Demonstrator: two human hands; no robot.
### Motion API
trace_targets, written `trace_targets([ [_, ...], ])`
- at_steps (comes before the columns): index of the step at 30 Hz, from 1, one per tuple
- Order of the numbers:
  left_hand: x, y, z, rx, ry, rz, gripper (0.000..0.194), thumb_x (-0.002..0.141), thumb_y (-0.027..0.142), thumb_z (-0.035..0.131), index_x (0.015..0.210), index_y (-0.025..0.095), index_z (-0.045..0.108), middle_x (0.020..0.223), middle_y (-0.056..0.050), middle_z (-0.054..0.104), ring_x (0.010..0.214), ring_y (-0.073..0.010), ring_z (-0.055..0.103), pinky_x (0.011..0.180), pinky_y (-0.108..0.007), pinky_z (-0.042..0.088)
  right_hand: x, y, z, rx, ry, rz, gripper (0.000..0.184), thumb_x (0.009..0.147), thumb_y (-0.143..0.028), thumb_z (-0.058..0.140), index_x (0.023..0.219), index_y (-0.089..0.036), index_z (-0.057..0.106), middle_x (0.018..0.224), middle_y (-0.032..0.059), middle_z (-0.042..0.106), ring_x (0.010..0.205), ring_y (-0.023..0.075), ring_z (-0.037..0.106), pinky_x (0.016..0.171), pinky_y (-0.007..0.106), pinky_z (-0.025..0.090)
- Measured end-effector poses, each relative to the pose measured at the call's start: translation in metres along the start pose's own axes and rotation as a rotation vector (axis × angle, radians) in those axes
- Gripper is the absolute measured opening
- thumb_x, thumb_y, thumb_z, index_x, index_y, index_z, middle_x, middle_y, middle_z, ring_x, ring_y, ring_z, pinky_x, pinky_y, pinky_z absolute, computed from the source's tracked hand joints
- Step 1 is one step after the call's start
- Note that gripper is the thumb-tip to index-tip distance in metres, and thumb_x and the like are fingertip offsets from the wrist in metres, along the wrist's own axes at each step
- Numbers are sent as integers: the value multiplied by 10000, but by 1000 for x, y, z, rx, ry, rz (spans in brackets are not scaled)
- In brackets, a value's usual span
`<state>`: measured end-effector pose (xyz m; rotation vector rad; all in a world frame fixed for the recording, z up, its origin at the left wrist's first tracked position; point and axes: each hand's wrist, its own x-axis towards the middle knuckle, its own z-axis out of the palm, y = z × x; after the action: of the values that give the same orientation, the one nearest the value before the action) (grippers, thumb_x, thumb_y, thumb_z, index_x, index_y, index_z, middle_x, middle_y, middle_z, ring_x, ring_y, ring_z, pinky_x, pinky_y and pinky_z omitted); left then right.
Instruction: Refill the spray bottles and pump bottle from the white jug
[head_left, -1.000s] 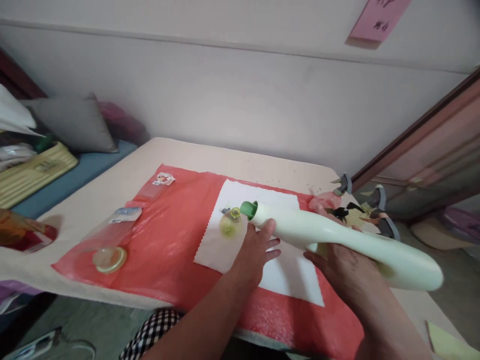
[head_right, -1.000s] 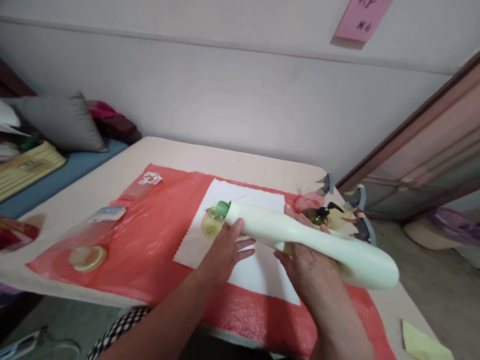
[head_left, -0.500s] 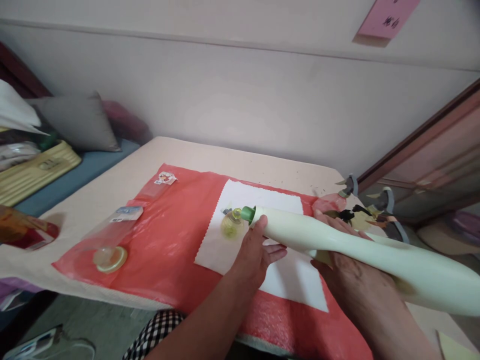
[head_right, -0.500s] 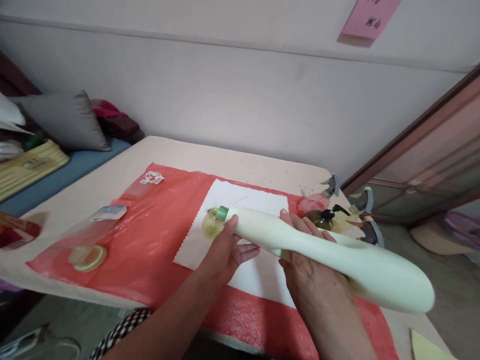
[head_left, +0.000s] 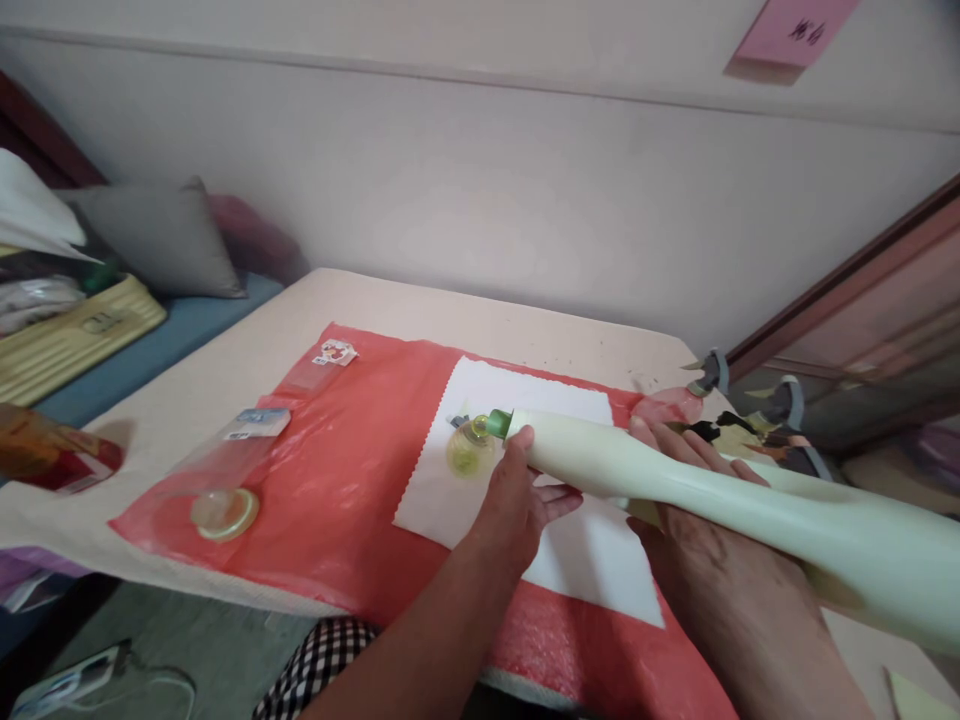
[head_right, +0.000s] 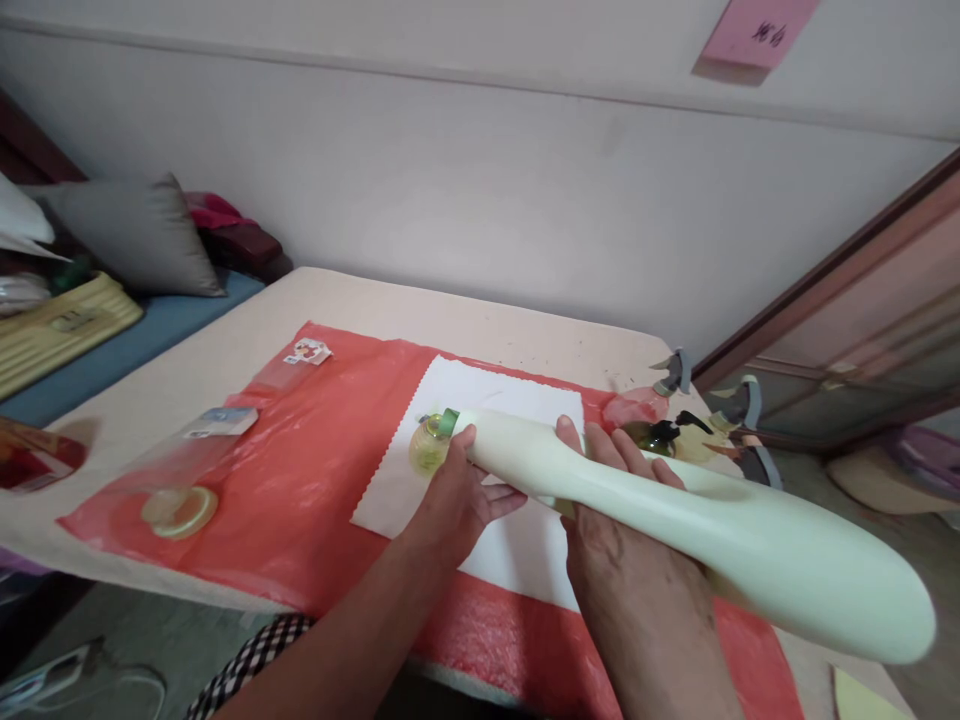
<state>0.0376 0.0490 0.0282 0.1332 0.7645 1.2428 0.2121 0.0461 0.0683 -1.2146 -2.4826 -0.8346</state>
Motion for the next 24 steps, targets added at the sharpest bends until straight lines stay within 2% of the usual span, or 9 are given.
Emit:
trace_targets([
  [9, 1, -2, -1, -1, -27, -8, 630, 894, 600, 516, 1389, 211, 502, 1429, -149, 562, 1059, -339, 704, 1011, -488, 521, 0, -3, -4, 30, 4, 39, 713, 969, -205, 439, 1616, -165, 142, 1534, 183, 473, 1398, 373, 458, 1105, 577, 396],
  [15, 3, -2, -2, 2, -41, -4, 672, 884, 625, 522, 1413, 212, 482, 1406, -161, 575, 1095, -361, 690, 1020, -517, 508, 1, -5, -6, 43, -6, 40, 703, 979, -190, 408, 1620, -166, 120, 1529, 197, 473, 1396, 415, 448, 1078, 607, 411],
  [20, 4, -3, -3, -18, -49, 1, 657, 882, 615, 537, 1405, 219, 504, 1427, -157, 564, 1155, -368, 664, 1035, -524, 497, 3, -9, -4, 57, 46, 79, 713, 982, -161, 368, 1626, -224, 70, 1530, 167, 483, 1395, 408, 455, 1071, 605, 413],
  [24, 5, -3, -4, -25, -66, -4, 665, 874, 628, 542, 1394, 213, 514, 1421, -145, 578, 1117, -352, 681, 1039, -510, 498, 4, -10, -4, 62, 53, 82, 710, 975, -167, 383, 1625, -213, 102, 1529, 171, 482, 1381, 417, 465, 1069, 598, 405],
])
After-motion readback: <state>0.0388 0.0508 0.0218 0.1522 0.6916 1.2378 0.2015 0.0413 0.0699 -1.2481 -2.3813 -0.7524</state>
